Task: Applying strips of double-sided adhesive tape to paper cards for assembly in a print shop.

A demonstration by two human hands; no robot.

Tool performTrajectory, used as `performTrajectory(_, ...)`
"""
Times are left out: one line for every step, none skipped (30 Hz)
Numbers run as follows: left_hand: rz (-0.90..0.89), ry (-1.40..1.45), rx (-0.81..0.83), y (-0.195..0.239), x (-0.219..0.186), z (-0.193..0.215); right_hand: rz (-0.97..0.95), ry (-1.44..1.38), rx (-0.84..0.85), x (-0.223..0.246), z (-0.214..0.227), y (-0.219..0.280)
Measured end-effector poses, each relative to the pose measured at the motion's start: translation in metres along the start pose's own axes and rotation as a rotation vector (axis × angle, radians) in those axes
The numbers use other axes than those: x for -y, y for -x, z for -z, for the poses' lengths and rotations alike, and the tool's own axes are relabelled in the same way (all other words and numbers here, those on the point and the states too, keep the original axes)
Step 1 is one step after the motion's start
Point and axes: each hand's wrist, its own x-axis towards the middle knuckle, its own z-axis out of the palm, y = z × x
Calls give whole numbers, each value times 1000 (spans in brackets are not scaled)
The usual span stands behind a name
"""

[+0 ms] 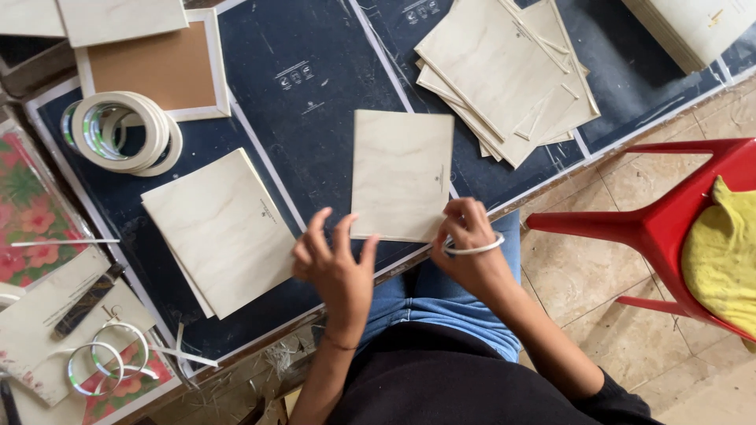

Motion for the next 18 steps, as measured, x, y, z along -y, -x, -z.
performTrajectory(5, -4, -4, 3, -8, -5, 6, -4, 2, 8, -3, 0)
performTrajectory(-22, 30, 7, 6, -16, -11, 20, -25, 18, 16, -6, 0)
performTrajectory(-49, 64, 19, 8, -24, -17, 34, -45, 34, 24, -8, -1)
performTrajectory(-47, 60, 14, 8, -25, -14, 39, -48, 33, 32, -12, -1)
performTrajectory(-65, 76, 27, 7, -26, -11, 10, -84, 22, 38, -15, -2)
performTrajectory(-87, 97, 43, 7, -29, -9, -25, -117, 11, 45, -17, 0)
performTrajectory(-87, 97, 44, 3, -26, -8, -25, -116, 11, 45, -24, 0)
performTrajectory(-96, 104, 46, 1, -22, -6, -18, -139, -13, 46, -30, 2)
performTrajectory(-105, 112, 48, -2, -18, -4, -11, -162, -36, 47, -37, 4)
performTrajectory(-107, 110, 48, -3, -15, -4, -12, -163, -38, 51, -30, 2)
performTrajectory(-104, 141, 74, -4, -12, -4, 45, -181, -85, 54, -24, -1)
performTrajectory(-97, 172, 102, -3, -10, -4, 102, -199, -128, 58, -17, -3)
performTrajectory(-95, 171, 103, -4, -9, -1, 102, -201, -126, 57, -13, -3)
performTrajectory(-86, 185, 138, -4, -9, 1, 115, -245, -141, 56, -8, -3)
performTrajectory(-76, 200, 173, -4, -9, 3, 128, -290, -155, 55, -4, -2)
performTrajectory(-75, 202, 171, -4, -8, 2, 130, -289, -154, 52, -2, -2)
performTrajectory(-65, 204, 189, -4, -8, 2, 105, -277, -152, 50, 1, -2)
performTrajectory(-54, 206, 211, -2, -7, 2, 77, -267, -148, 48, 3, 0)
